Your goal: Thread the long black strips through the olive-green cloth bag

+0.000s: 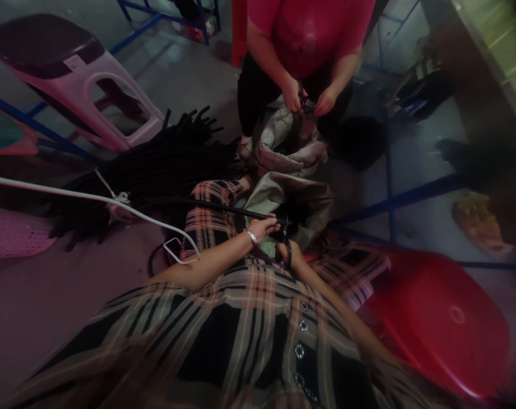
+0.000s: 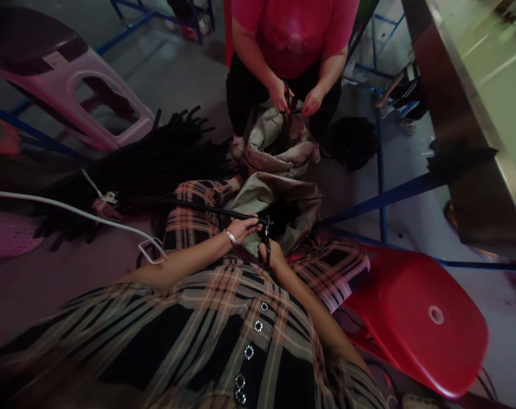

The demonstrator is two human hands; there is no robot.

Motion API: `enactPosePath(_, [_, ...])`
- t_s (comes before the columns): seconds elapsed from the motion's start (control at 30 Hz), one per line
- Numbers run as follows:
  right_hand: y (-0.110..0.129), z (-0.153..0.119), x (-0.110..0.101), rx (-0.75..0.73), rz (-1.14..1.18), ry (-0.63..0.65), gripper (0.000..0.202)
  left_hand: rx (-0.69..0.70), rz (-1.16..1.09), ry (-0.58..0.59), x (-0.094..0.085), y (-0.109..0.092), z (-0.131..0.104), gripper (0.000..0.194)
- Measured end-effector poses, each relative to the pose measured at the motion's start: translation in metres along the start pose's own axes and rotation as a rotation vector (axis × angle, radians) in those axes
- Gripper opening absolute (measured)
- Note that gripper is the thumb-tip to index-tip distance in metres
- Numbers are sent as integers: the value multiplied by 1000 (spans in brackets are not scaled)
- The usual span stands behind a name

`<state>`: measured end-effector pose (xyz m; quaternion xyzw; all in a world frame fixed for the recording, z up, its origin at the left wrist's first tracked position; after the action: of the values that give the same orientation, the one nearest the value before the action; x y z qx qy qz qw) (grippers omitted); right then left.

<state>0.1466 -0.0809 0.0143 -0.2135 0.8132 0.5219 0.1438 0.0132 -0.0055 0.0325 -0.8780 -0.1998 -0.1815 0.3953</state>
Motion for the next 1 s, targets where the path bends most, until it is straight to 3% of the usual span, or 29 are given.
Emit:
enactPosePath(0.4, [2, -1, -2, 23, 28, 10, 17, -6, -6, 9, 0, 0, 0, 21])
enactPosePath(0.7, [-1, 1, -3, 42, -54, -92, 19, -33, -53, 28, -7, 1, 10, 20])
enactPosePath(1.0, [-7, -1, -4, 98, 16, -59, 17, 32, -57, -103, -17, -8, 19, 23])
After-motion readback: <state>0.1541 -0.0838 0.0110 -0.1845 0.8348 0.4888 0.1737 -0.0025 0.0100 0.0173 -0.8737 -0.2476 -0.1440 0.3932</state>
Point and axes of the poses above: each hand's wrist, its own z-axis towards the middle knuckle, its own x-axis out of the palm, y = z × x, the point moved 2 cm from there along z, towards the middle knuckle, and after that the axes turned 3 degrees about -y, right-handed, at the moved point
